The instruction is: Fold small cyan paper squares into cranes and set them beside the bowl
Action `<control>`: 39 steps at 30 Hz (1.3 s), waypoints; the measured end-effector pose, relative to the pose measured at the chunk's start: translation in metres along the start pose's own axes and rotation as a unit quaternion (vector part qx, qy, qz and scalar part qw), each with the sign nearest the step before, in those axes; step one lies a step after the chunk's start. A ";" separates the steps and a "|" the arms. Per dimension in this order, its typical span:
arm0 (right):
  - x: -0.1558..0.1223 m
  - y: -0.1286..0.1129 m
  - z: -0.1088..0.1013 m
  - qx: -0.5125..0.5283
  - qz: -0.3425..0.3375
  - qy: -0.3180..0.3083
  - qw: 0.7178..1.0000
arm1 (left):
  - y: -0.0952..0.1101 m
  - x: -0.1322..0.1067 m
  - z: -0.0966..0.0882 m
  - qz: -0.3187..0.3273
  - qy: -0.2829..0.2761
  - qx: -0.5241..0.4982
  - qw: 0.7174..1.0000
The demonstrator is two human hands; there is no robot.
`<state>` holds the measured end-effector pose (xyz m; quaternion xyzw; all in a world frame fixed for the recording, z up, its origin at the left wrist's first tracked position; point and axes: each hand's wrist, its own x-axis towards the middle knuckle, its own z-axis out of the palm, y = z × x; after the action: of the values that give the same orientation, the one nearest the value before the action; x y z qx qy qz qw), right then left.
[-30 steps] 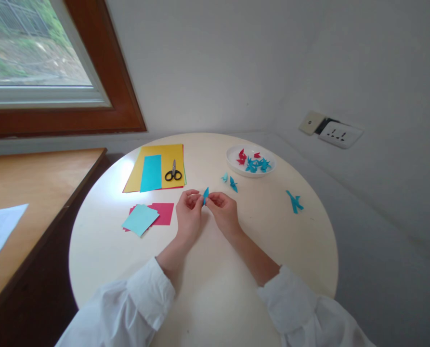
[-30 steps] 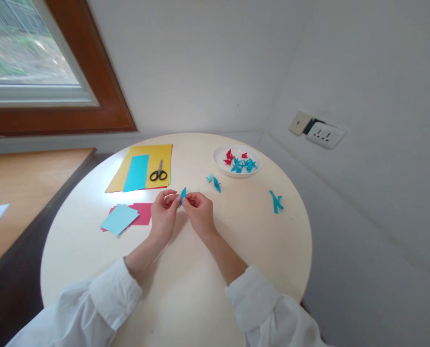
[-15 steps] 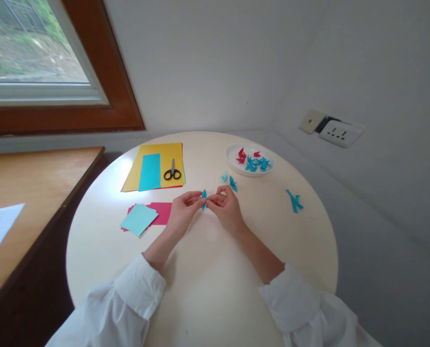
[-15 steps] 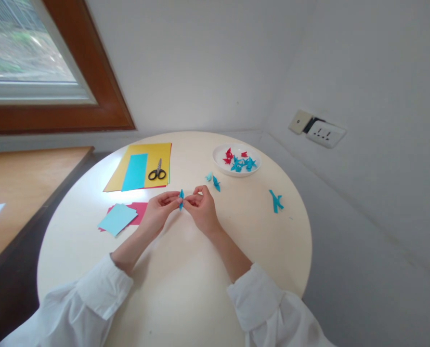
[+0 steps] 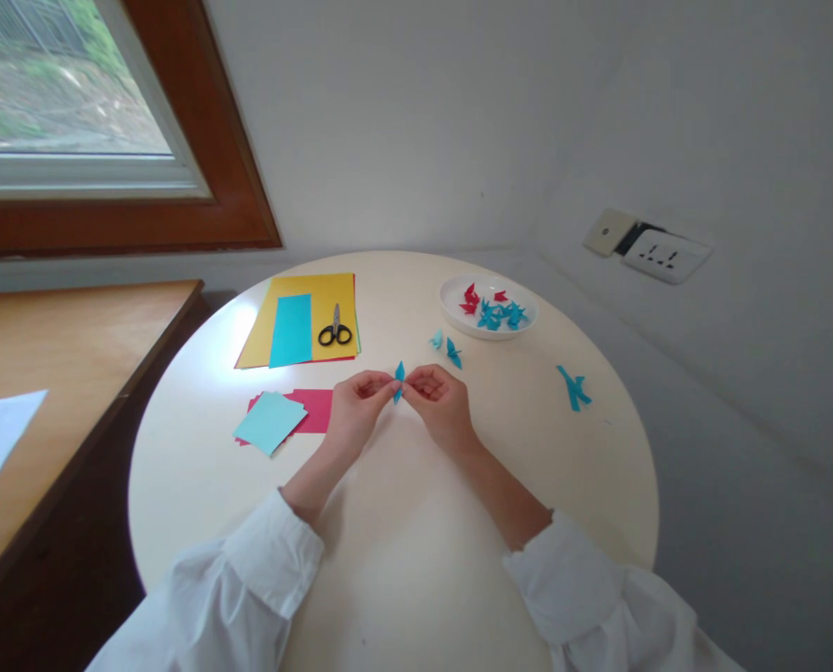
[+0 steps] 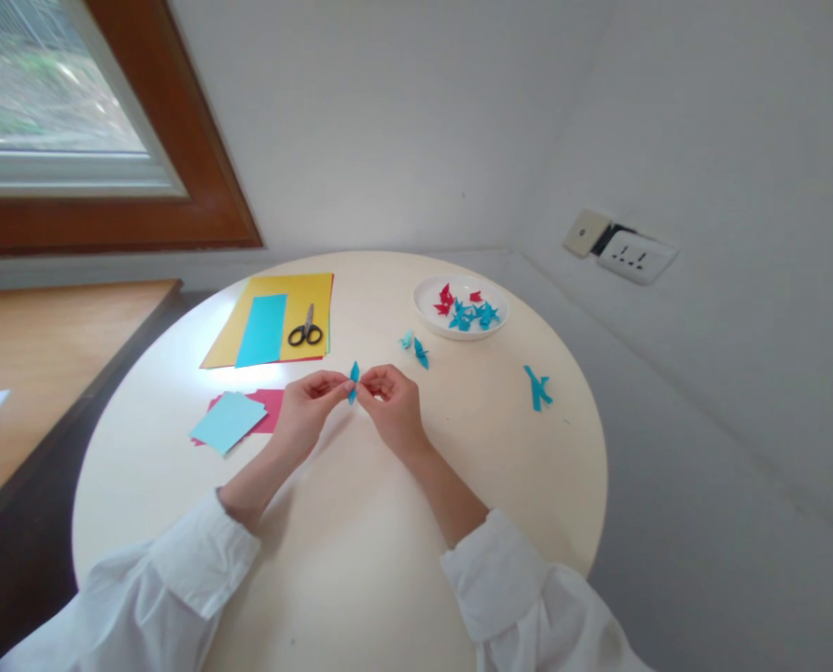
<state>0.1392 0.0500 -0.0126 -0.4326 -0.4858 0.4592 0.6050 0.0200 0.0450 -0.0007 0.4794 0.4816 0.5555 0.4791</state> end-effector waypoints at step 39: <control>0.000 -0.002 -0.003 -0.006 0.009 -0.028 1.000 | -0.007 0.000 -0.002 -0.033 -0.095 0.047 0.994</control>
<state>0.1422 0.0494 -0.0111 -0.4278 -0.5015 0.4737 0.5840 0.0183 0.0452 -0.0077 0.5359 0.4754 0.4679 0.5175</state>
